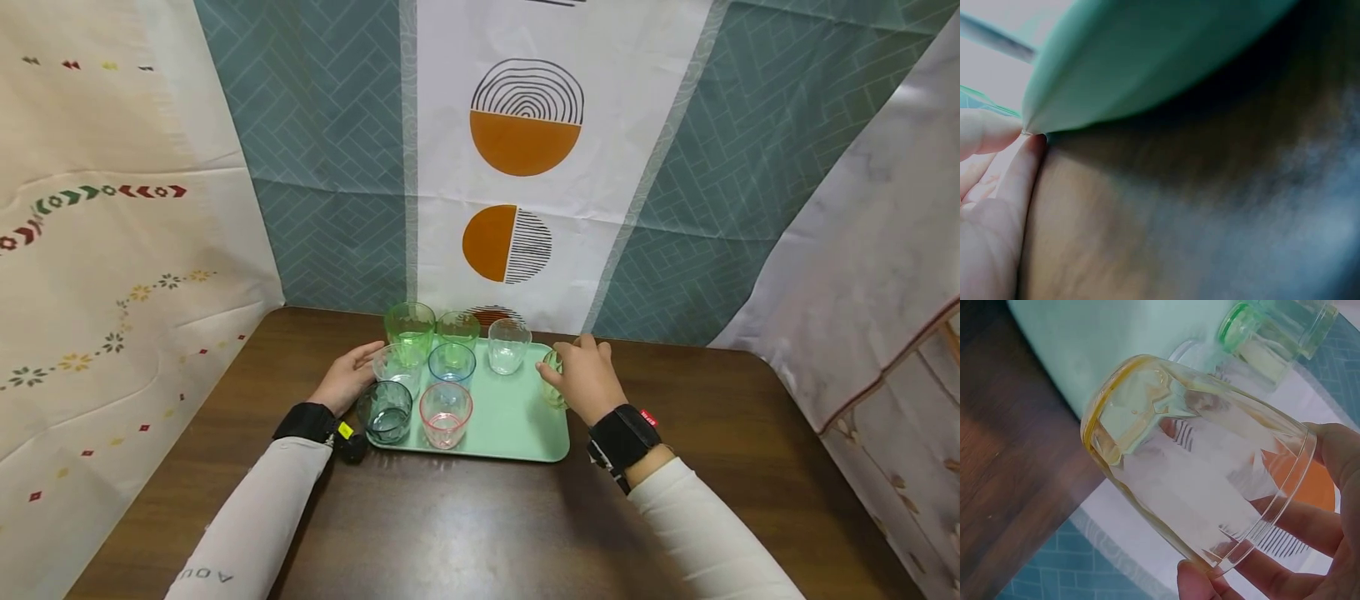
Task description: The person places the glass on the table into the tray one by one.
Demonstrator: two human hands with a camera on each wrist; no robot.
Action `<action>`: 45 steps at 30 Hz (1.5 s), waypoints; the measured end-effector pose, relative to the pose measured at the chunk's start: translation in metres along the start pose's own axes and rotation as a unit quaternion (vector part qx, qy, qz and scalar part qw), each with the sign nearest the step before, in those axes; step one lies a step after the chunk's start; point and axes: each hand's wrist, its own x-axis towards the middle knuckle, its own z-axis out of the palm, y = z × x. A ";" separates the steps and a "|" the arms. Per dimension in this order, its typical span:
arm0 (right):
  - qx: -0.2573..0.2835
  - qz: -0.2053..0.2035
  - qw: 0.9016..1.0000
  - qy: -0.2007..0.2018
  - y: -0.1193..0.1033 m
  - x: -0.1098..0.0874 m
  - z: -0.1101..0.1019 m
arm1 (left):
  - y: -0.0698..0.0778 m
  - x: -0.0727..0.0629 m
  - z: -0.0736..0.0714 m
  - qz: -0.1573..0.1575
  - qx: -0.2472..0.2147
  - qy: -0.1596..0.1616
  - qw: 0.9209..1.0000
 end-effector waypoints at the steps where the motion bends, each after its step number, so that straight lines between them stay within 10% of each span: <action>1: 0.002 0.001 1.000 0.000 -0.001 0.001 0.001 | 0.001 -0.001 0.000 0.003 0.002 -0.003 1.000; 45: 0.032 -0.040 0.998 0.021 -0.053 0.018 0.048 | -0.007 0.004 -0.001 0.012 0.013 0.006 1.000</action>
